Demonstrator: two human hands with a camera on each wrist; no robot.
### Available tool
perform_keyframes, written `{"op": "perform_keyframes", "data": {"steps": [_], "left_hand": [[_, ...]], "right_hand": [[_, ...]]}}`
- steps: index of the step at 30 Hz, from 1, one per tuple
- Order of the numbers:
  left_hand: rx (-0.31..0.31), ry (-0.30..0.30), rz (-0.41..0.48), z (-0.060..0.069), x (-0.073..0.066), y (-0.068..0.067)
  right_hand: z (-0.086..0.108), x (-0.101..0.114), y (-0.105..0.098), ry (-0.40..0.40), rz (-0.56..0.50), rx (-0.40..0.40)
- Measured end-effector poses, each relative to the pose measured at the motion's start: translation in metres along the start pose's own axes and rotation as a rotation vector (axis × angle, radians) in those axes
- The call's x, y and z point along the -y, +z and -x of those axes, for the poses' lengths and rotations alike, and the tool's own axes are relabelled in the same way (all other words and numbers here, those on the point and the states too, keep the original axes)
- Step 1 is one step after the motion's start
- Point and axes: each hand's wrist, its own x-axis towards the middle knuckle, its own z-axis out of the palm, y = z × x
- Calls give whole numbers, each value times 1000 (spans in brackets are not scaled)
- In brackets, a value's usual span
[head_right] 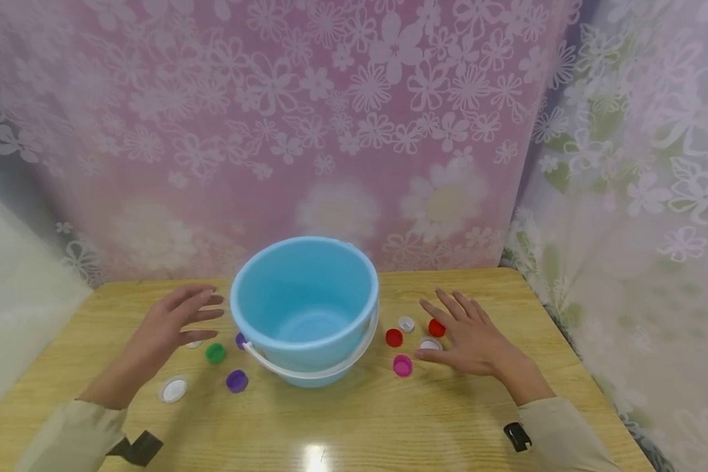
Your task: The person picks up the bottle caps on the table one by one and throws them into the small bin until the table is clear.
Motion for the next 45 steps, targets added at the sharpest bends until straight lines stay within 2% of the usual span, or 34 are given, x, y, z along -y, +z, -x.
{"op": "perform_keyframes", "data": {"steps": [5, 9, 11, 15, 23, 30, 38, 45], "left_hand": [[22, -105, 147, -7, -7, 3], [85, -175, 280, -17, -12, 6], [115, -192, 319, -22, -13, 7], [135, -203, 343, -28, -14, 9], [130, -194, 367, -36, -14, 8], [135, -234, 420, -42, -14, 8], [184, -212, 429, -42, -15, 10], [207, -196, 461, -44, -12, 11]], "right_hand": [[3, -2, 0, 18, -4, 17], [5, -5, 0, 45, -4, 28], [5, -6, 0, 51, -7, 32], [7, -7, 1, 55, -12, 41], [7, -9, 3, 58, -15, 37], [9, -10, 2, 61, -26, 43], [13, -12, -1, 57, -37, 36], [16, -24, -1, 77, -104, 59]]}}
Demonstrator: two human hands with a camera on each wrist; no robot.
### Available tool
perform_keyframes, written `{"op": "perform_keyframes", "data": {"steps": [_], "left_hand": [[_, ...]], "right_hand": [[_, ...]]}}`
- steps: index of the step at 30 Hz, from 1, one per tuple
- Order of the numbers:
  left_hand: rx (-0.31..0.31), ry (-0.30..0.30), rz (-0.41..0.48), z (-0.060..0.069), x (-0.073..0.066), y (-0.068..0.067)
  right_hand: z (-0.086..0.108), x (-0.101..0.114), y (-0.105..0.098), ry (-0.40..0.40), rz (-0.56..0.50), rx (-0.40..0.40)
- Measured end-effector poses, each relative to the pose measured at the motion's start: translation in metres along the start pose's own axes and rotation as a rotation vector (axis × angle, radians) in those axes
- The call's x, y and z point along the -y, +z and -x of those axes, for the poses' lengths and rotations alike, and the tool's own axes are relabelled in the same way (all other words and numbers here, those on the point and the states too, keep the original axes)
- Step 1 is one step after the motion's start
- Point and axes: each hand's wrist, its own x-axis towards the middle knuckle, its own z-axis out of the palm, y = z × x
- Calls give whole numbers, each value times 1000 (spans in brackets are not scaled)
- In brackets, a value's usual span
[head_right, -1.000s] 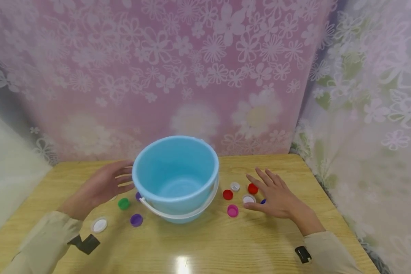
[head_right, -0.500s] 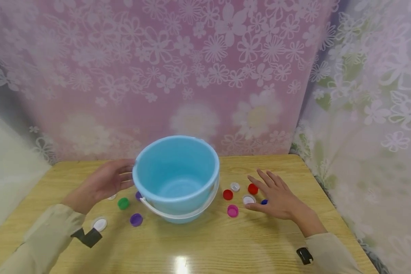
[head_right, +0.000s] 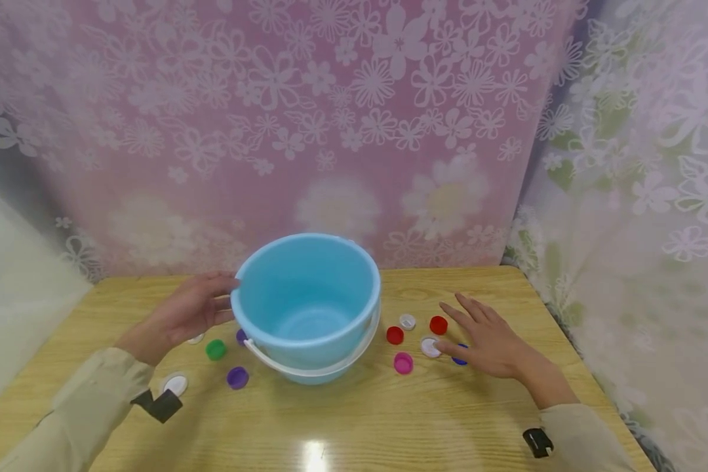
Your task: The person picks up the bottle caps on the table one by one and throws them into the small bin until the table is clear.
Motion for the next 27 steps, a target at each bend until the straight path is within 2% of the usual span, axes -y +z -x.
{"op": "perform_keyframes", "data": {"steps": [9, 15, 21, 27], "left_hand": [[41, -14, 46, -3, 2, -2], [44, -2, 6, -7, 2, 2], [-6, 16, -89, -11, 2, 6], [-65, 26, -117, -16, 4, 10]], "right_hand": [[12, -27, -8, 34, -58, 11], [19, -38, -8, 34, -103, 23], [23, -40, -7, 28, -95, 23], [23, -40, -4, 26, -111, 50]]}}
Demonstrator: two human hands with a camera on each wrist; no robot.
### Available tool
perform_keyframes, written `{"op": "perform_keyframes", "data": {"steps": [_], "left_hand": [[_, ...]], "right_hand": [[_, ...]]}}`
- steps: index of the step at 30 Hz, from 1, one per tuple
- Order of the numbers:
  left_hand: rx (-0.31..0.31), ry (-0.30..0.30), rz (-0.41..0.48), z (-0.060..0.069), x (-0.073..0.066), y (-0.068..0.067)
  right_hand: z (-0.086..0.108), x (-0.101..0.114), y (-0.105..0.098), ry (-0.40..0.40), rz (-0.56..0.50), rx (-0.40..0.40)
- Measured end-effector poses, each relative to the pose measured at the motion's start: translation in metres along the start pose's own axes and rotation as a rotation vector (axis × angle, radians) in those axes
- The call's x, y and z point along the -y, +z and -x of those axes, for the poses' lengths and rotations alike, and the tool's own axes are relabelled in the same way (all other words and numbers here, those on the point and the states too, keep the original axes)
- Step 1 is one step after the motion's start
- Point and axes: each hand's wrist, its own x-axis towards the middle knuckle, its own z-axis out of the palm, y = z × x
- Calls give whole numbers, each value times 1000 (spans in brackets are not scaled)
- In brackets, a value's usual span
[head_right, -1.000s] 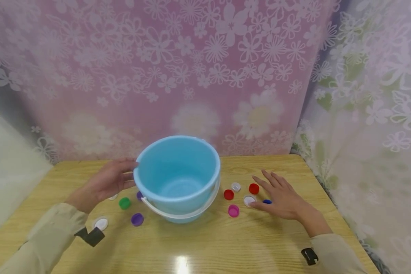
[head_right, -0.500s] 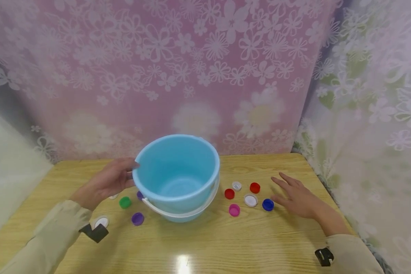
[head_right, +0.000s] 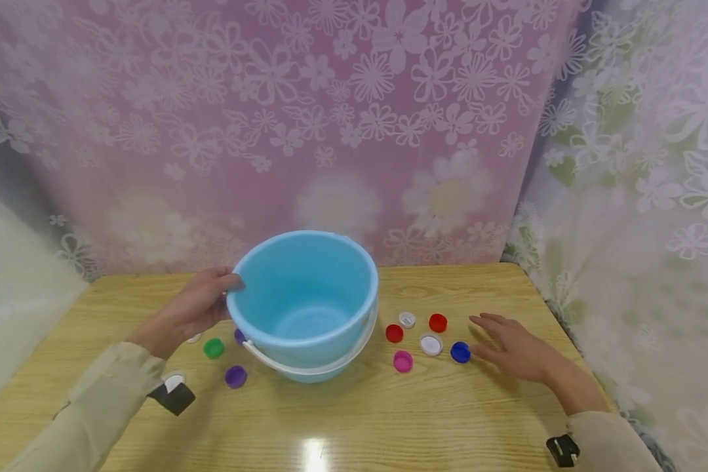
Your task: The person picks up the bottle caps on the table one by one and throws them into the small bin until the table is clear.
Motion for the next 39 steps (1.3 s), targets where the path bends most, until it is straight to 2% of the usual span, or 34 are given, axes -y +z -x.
{"op": "perform_keyframes", "data": {"steps": [9, 19, 27, 33, 39], "left_hand": [[-46, 8, -28, -3, 1, 4], [-51, 15, -69, -4, -1, 7], [-64, -19, -29, -5, 1, 5], [-8, -46, 64, 0, 2, 0], [105, -12, 130, 5, 1, -7]], "right_hand": [[-9, 11, 8, 14, -29, 50], [-16, 21, 17, 8, 75, 52], [-18, 21, 21, -10, 102, 48], [-19, 20, 21, -53, 106, 41], [-20, 21, 21, -72, 102, 33]]}}
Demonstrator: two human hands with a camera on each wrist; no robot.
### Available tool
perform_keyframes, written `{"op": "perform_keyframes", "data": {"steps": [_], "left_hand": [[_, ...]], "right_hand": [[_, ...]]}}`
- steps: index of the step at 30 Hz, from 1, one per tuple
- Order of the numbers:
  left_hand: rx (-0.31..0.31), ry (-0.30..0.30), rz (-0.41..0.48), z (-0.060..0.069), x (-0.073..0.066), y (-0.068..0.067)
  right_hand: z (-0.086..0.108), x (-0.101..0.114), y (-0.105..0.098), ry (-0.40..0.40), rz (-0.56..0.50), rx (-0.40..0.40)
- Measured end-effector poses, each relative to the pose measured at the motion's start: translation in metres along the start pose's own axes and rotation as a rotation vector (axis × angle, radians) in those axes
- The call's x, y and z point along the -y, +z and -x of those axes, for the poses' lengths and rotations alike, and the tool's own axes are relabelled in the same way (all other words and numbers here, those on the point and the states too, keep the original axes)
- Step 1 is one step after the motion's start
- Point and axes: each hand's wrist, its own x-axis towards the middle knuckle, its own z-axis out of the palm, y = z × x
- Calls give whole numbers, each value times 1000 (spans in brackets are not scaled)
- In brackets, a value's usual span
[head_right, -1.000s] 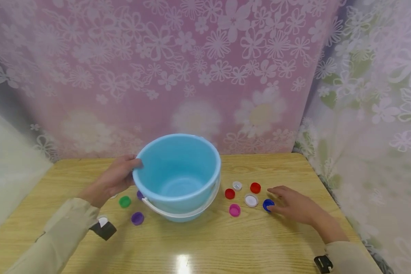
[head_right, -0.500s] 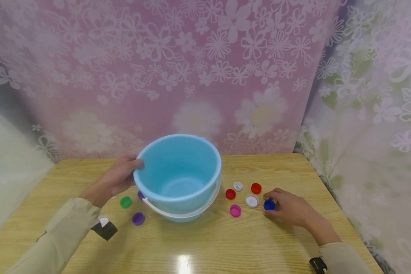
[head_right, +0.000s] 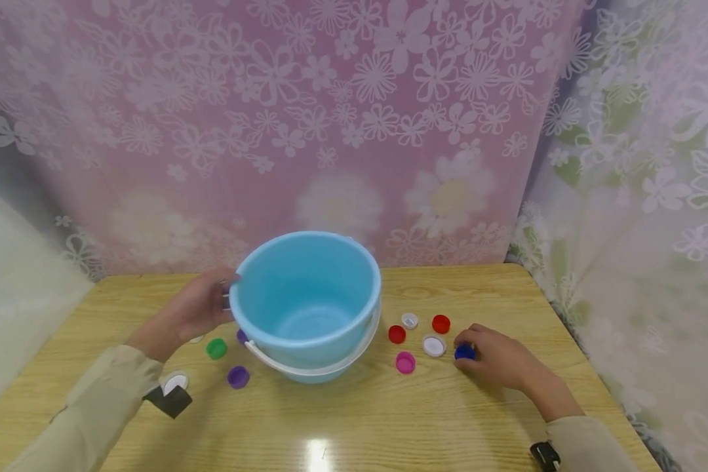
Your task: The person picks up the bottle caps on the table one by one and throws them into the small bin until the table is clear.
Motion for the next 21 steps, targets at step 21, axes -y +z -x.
{"op": "perform_keyframes", "data": {"steps": [21], "left_hand": [[20, -42, 33, 7, -8, 1]], "right_hand": [[1, -2, 1, -33, -38, 17]]}}
